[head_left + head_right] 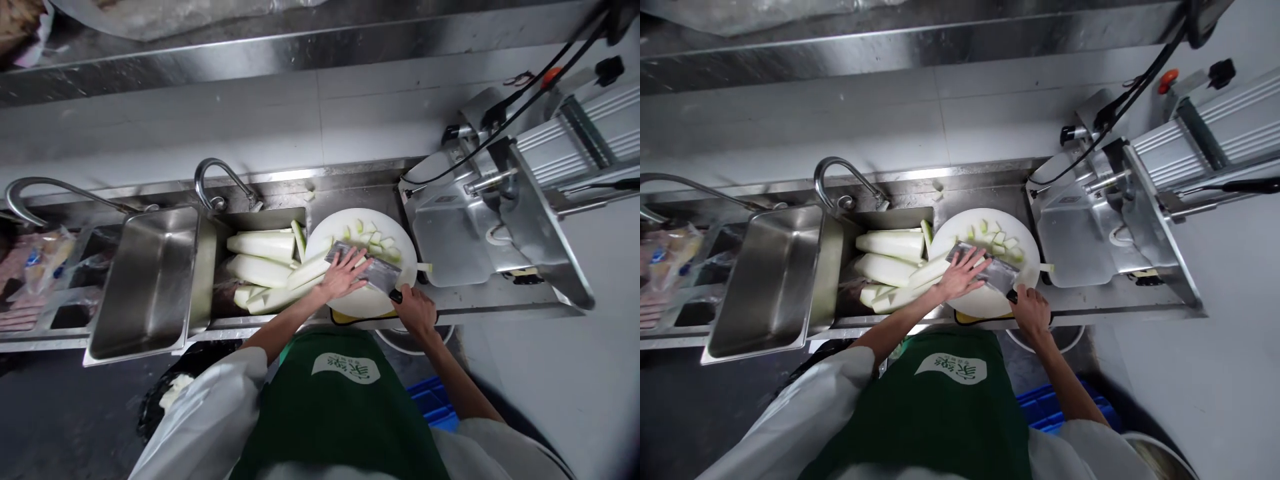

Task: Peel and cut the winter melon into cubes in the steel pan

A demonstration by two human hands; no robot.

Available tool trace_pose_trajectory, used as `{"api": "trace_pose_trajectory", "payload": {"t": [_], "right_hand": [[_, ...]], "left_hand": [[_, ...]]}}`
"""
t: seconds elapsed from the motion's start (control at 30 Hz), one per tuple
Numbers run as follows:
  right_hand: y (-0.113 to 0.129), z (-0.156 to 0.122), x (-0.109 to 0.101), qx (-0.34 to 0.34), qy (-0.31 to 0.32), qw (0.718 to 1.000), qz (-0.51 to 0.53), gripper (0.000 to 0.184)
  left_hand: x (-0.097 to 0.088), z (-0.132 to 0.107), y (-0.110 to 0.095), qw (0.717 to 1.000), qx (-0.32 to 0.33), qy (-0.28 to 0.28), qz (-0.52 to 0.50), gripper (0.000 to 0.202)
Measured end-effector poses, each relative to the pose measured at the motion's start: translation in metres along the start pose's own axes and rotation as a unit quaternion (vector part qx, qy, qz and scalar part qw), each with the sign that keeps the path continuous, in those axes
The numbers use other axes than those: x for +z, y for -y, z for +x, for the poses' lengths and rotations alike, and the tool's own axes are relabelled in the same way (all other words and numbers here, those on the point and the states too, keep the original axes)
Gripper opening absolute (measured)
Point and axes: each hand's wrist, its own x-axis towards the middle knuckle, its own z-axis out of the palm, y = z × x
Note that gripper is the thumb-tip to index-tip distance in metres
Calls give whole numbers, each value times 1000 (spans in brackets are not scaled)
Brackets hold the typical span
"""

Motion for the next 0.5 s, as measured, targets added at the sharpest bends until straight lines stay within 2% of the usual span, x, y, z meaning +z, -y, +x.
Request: {"api": "trace_pose_trajectory", "payload": {"t": [0.07,0.17,0.23,0.3,0.4,0.5], "right_hand": [[-17,-16,-2,27,-17,999,-8,20],[-52,-54,-3,85,-34,996,-15,21],[-77,-88,-1,150,-38,988,-17,25],[-96,-124,1,247,-30,969,-17,32],[-108,-171,1,394,4,919,-3,40],[-104,-204,0,494,42,868,28,44]], "left_hand": [[9,10,5,1000,-7,28,0,71],[19,15,25,997,-50,60,-12,70],[24,20,34,994,-79,70,-20,65],[30,32,30,995,-88,43,-36,57],[43,72,-6,995,-42,-30,-89,45],[67,131,-63,991,22,-34,-124,41]]}}
